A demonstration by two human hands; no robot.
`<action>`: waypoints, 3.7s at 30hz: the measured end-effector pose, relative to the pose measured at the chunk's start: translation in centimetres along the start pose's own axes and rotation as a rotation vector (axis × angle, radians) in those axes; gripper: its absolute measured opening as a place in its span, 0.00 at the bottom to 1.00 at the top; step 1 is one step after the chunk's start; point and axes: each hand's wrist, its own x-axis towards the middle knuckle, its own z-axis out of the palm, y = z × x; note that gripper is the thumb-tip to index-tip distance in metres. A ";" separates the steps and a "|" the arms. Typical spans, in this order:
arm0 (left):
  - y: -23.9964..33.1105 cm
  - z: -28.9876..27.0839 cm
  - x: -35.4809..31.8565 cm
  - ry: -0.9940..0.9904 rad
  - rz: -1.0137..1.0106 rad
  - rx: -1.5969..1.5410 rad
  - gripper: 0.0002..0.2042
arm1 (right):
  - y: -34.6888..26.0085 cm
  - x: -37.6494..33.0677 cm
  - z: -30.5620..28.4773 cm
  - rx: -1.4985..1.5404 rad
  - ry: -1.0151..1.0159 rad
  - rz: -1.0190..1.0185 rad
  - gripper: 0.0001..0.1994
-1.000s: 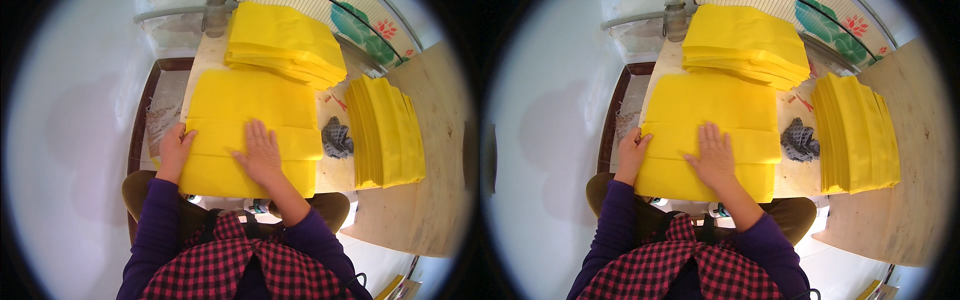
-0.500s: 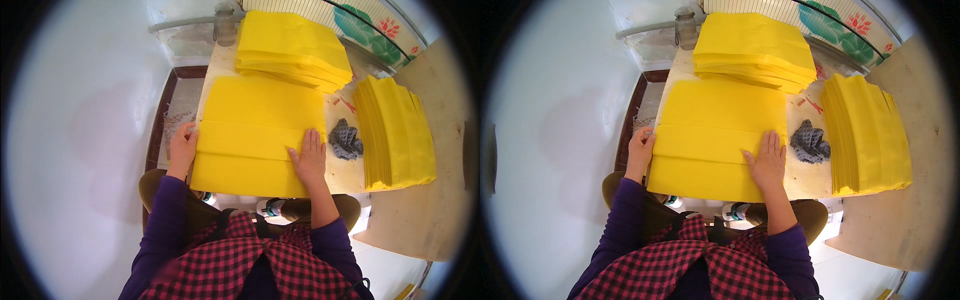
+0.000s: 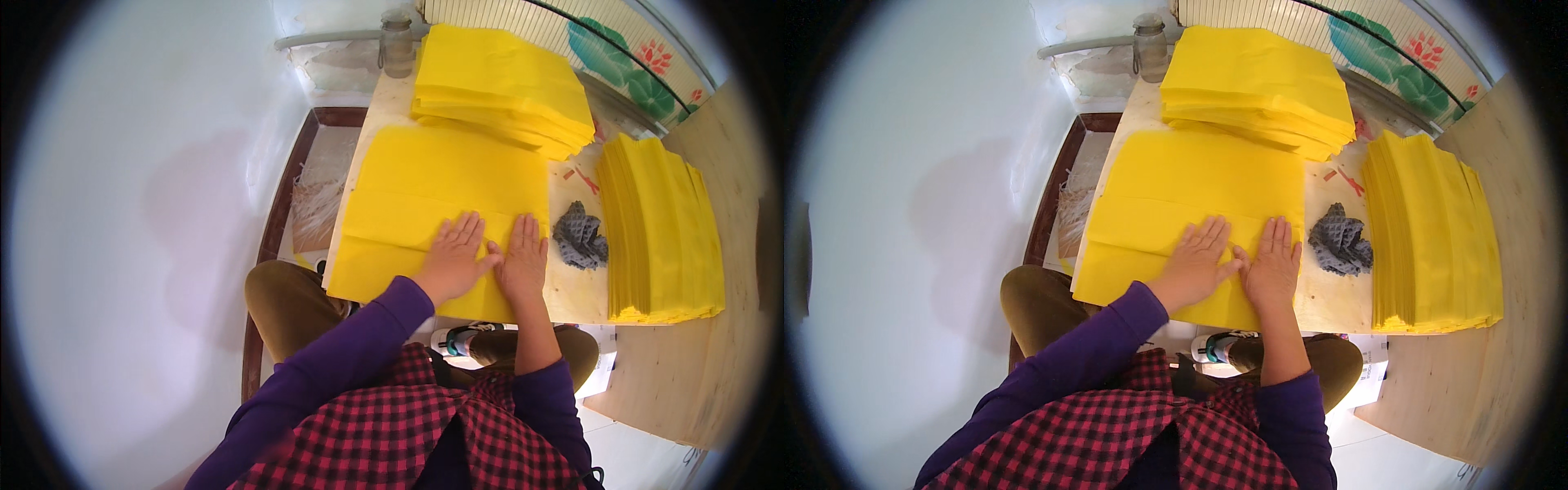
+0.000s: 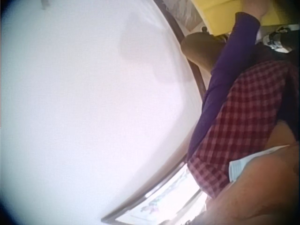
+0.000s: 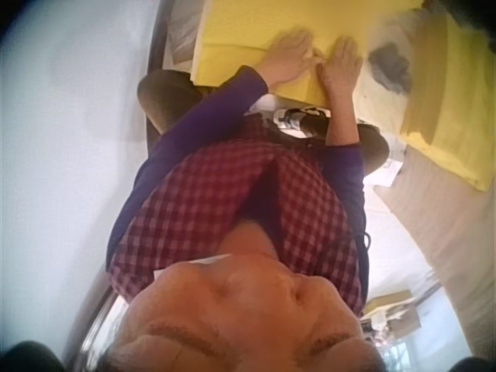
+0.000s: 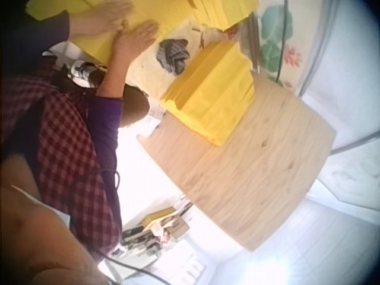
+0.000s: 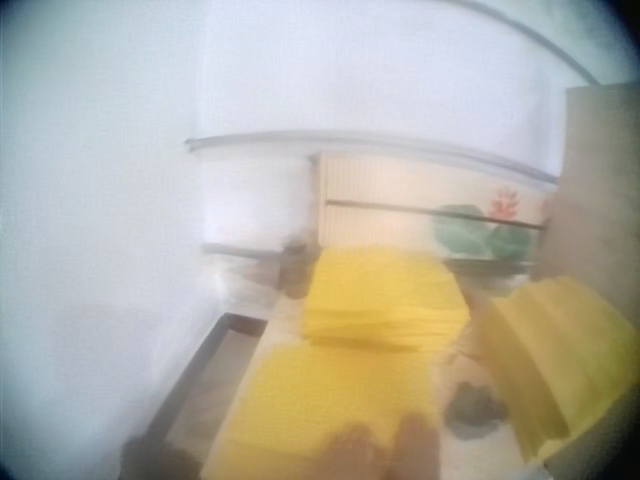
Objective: The person folds yellow fabric sheets by hand on a table, repeatedly folding each sheet in half and then again, then stacking the folded pieces. The person works one sheet at a time, smoothing creases and aligning edges before adding each folded sheet to a growing stack.
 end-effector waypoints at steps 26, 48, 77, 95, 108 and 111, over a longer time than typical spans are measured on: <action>-10.6 -4.2 -5.5 0.053 -0.397 0.391 0.37 | -8.2 -2.8 -1.5 0.171 -0.180 -0.300 0.42; -9.7 -6.8 -9.8 0.418 -0.446 -0.847 0.20 | 3.5 -7.8 -3.9 1.844 -0.130 0.663 0.19; -13.0 -7.8 -7.9 0.479 -0.787 -1.703 0.11 | 5.9 -2.8 -4.7 1.729 -0.072 0.623 0.07; -14.8 -10.6 -11.2 0.079 -0.817 -1.419 0.15 | 7.4 -6.0 -4.1 1.370 -0.175 0.517 0.19; -14.5 -9.9 -11.3 0.159 -0.796 -1.396 0.13 | 4.2 -10.0 -2.6 1.150 0.119 0.184 0.30; -14.5 -9.9 -11.4 0.169 -0.787 -1.397 0.13 | 4.5 -10.1 -2.4 1.187 0.132 0.191 0.30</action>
